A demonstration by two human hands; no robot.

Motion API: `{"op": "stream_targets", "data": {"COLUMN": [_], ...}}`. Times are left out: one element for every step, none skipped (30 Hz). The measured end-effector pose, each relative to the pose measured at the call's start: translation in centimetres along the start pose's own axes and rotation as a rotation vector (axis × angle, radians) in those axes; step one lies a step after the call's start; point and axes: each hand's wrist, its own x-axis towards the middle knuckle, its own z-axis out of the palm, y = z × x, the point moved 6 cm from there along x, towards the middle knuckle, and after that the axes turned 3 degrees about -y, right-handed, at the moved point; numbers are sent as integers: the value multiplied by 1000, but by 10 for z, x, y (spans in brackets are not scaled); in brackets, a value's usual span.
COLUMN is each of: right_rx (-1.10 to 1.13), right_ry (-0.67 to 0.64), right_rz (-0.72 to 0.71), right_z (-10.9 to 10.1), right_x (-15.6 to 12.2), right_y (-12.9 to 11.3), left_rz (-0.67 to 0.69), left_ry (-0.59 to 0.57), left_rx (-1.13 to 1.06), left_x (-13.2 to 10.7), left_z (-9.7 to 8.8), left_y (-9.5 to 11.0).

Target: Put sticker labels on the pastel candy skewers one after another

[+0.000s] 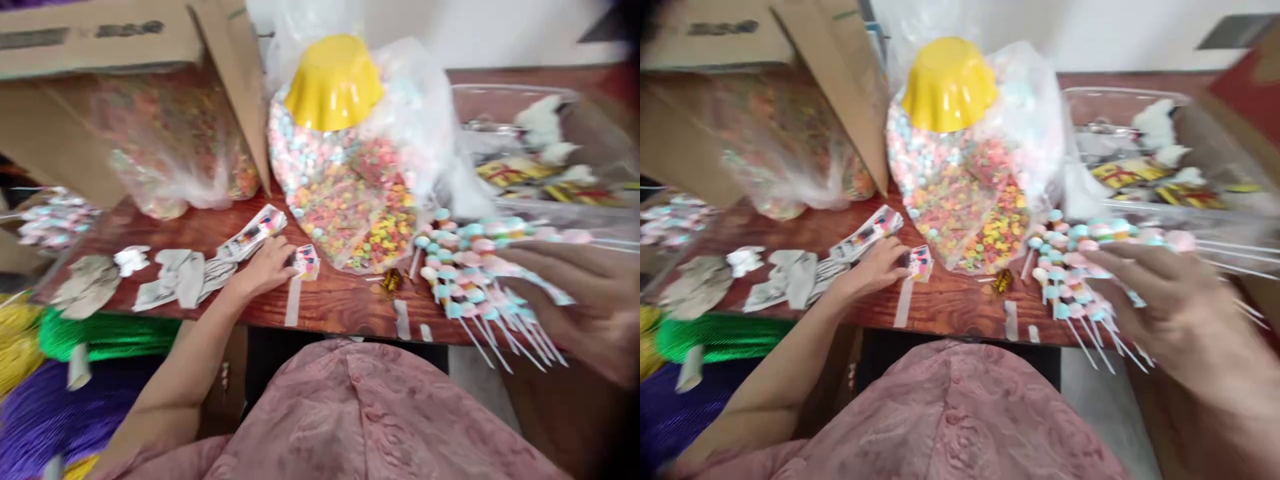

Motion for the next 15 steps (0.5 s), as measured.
{"op": "stream_targets", "data": {"right_rx": [9,19,23,13,-13,-33,-48,-58,-74,-102,-146,-211,-292,-378,-455], "right_ry": [-17,-3,50,142,258,342,405,440,446,412,330,214,81,-57,-183], "right_rz": [-58,-102,-117,-87,-22,39,86,108,98,62,10,-45,-90,-123,-143], "right_z": [-6,-10,-13,-15,-16,-16,-15,-14,-14,-14,-12,-8,-3,3,8], "right_x": [-12,-23,-34,-44,-52,-59,-63,-64,-61,-56,-49,-41,-34,-29,-25], "right_y": [-3,-6,-7,-5,0,6,11,17,21,23,25,25,25,26,26], "left_rz": [7,12,16,12,9,12,23,45,70,94,109,111,104,96,91], "left_ry": [15,46,87,141,197,249,287,306,310,298,278,261,245,233,222], "left_rx": [-19,-25,-17,-15,-21,-31,-43,-50,-46,-28,1,38,82,129,177], "left_x": [-2,-5,-9,-13,-18,-23,-27,-31,-34,-37,-39,-40,-41,-41,-41], "left_z": [4,8,11,14,15,16,16,17,16,17,17,18,19,21,24], "left_y": [2,4,7,11,14,17,20,23,26,29,32,35,37,40,43]}}
